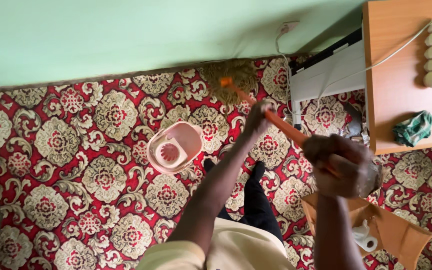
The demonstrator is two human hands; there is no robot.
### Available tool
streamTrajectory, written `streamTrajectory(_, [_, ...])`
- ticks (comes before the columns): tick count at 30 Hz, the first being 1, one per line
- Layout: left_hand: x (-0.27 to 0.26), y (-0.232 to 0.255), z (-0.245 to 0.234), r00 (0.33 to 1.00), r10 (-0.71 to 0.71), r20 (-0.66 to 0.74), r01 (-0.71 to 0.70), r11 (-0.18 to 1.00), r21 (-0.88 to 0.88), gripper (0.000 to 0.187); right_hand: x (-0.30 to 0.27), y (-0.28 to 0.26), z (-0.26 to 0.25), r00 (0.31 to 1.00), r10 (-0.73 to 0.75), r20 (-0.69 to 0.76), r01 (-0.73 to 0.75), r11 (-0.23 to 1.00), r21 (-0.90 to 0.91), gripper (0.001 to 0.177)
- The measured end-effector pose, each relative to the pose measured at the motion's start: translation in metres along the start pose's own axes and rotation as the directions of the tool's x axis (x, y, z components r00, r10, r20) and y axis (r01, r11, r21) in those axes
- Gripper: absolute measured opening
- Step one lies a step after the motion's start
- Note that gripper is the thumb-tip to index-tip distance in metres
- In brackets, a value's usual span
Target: The person mops the carpeted floor using a mop and bucket, then moves a small wooden stand by hand to mop the area underneath, and finally reaches deep under the bed with the mop handle to clean the floor space there.
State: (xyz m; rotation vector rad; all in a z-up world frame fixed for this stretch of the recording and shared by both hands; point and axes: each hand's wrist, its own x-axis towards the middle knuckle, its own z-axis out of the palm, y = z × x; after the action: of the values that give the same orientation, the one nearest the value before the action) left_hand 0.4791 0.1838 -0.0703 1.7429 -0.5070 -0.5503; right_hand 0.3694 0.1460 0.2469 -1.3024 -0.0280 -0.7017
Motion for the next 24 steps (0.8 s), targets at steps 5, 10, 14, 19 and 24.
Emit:
streamTrajectory(5, [-0.088, 0.019, 0.000, 0.950, 0.266, -0.164, -0.241, 0.958, 0.156, 0.016, 0.000, -0.053, 0.006, 0.977, 0.209, 0.035, -0.211, 0.975, 0.064, 0.028])
streamTrajectory(10, [-0.155, 0.036, -0.025, 0.942, 0.190, -0.276, -0.159, 0.978, 0.132, 0.012, -0.003, -0.034, 0.031, 0.954, 0.288, -0.078, -0.272, 0.947, 0.171, 0.029])
streamTrajectory(14, [-0.144, 0.043, -0.050, 0.940, 0.066, -0.336, -0.071, 0.997, -0.003, 0.015, -0.012, -0.030, 0.062, 0.975, 0.221, -0.020, -0.218, 0.971, 0.102, 0.030])
streamTrajectory(19, [-0.080, 0.013, -0.079, 0.920, 0.132, -0.369, -0.081, 0.985, 0.151, 0.020, -0.011, -0.005, 0.094, 0.995, 0.084, 0.058, -0.081, 0.995, -0.053, 0.031])
streamTrajectory(24, [0.005, -0.032, -0.120, 0.855, 0.416, -0.311, -0.329, 0.897, 0.297, 0.018, 0.012, 0.041, 0.100, 0.997, 0.049, 0.065, -0.042, 0.994, -0.103, 0.032])
